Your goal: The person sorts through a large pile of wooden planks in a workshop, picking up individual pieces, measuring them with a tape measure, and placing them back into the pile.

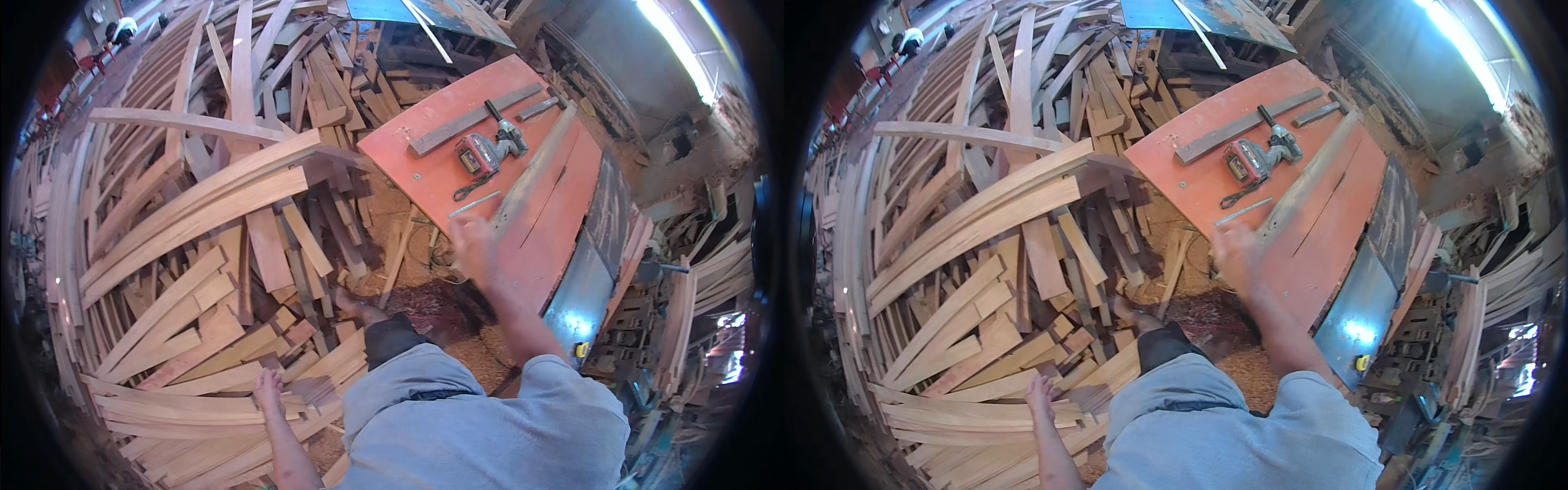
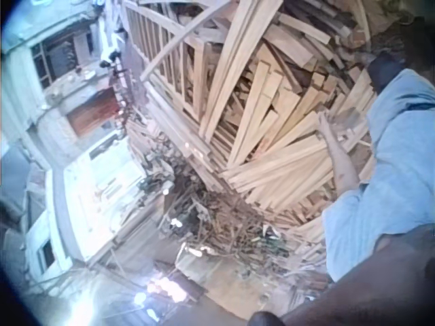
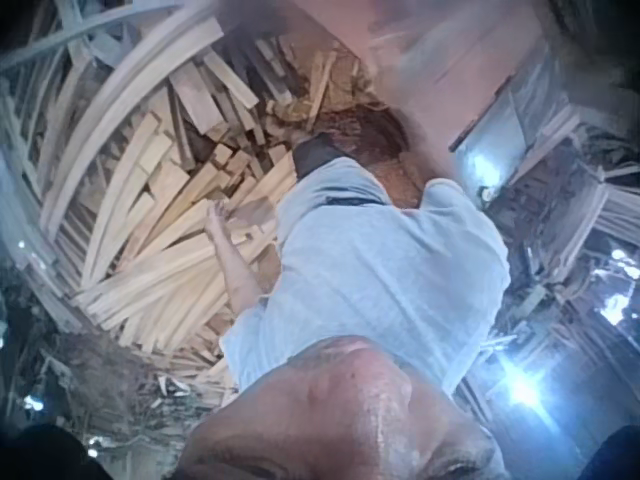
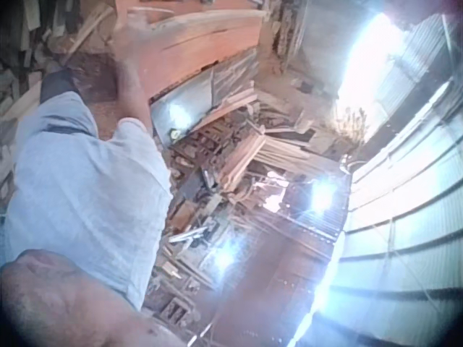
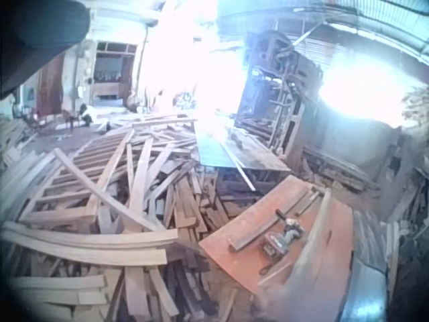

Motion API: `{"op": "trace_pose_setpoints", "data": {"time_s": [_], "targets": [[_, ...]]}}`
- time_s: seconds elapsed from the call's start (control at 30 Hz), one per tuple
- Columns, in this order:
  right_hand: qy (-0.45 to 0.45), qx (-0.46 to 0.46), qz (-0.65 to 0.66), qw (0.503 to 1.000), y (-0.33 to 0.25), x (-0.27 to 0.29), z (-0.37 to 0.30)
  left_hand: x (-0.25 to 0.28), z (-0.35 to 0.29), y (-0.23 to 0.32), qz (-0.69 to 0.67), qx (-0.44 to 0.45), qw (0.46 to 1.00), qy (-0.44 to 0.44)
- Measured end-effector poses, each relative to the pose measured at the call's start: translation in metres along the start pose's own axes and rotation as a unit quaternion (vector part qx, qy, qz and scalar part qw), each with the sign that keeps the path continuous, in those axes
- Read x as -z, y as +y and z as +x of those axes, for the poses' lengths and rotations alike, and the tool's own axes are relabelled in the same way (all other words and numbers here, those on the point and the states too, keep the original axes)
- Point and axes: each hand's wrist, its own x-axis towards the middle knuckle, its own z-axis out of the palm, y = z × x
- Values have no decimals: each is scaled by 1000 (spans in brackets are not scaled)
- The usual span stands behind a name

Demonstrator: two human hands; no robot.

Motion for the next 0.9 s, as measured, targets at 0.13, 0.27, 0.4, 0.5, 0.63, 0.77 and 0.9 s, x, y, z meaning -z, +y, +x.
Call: {"op": "trace_pose_setpoints", "data": {"time_s": [0.13,0.27,0.4,0.5,0.63,0.77,0.9], "targets": [[-94,16,-131,987,15,-14,18,-9,10,-2,57,8,997,-60],[-132,-9,-63,989,-1,-40,10,-61,-15,6,238,-144,957,-83],[-121,79,-5,990,-57,-35,17,-127,-72,52,112,-152,970,-155],[-72,115,169,976,-130,-50,27,-172,-116,108,154,-300,929,-153],[-173,-111,352,913,-204,-115,35,-227,-112,158,217,-404,881,-118],[-236,-336,486,771,-208,-215,47,-261,-50,161,212,-344,914,-23],[-254,-256,386,849,-189,-299,78,-284,47,160,256,-347,901,42]]}}
